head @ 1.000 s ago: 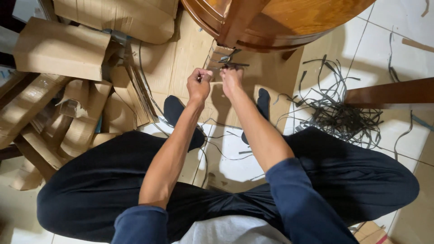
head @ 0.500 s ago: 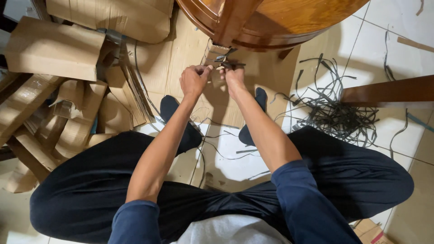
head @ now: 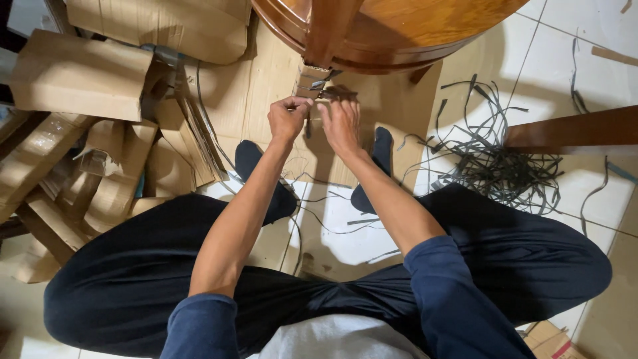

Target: Wrapping a wooden chair leg with cardboard and securing it with plastic ties

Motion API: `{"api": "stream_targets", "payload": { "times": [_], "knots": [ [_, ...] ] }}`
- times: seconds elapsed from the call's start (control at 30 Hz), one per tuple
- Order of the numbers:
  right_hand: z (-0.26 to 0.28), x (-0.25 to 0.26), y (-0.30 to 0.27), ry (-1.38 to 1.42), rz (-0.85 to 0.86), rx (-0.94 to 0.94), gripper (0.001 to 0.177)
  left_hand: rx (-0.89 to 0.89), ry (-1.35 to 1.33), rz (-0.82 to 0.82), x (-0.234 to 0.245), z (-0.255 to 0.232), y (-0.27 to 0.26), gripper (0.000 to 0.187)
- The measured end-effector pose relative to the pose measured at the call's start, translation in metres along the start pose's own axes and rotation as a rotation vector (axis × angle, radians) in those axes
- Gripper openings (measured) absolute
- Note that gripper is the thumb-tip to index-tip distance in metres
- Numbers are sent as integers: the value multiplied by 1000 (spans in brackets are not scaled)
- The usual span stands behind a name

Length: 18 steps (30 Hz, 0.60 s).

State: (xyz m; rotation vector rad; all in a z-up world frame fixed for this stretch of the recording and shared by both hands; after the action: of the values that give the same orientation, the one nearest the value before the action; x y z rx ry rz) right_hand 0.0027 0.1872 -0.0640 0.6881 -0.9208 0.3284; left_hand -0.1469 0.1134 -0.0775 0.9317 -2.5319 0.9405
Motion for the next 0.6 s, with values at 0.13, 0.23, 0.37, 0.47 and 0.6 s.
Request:
{"api": "stream_targets", "payload": {
  "times": [0.13,0.23,0.37,0.47,0.6],
  "knots": [
    [2,-1,7,96,60,-27,29,-5,-69,-20,-3,0,-3,12],
    [12,12,16,272,132,-99,28,-21,-96,-44,-8,7,1,10],
    [13,18,31,397,194,-190,21,-39,-67,-135,-4,6,-2,4],
    [13,26,28,451,220,-376,24,13,-78,-202,-7,-5,-16,2],
    [-2,8,13,464,195,-518,23,92,-253,-239,-20,2,-20,3]
  ]
}}
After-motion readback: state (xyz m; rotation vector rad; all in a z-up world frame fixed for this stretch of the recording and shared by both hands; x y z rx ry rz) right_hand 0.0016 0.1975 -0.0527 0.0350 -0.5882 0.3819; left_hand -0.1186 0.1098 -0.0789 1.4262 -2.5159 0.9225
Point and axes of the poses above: each hand's wrist, its own y-axis towards the middle knuckle, its own x-axis out of the back of the hand, z = x × y, the point moved 6 cm from there along y, towards the middle knuckle, and after that the axes turned 2 degrees about x, right-handed, at the moved point
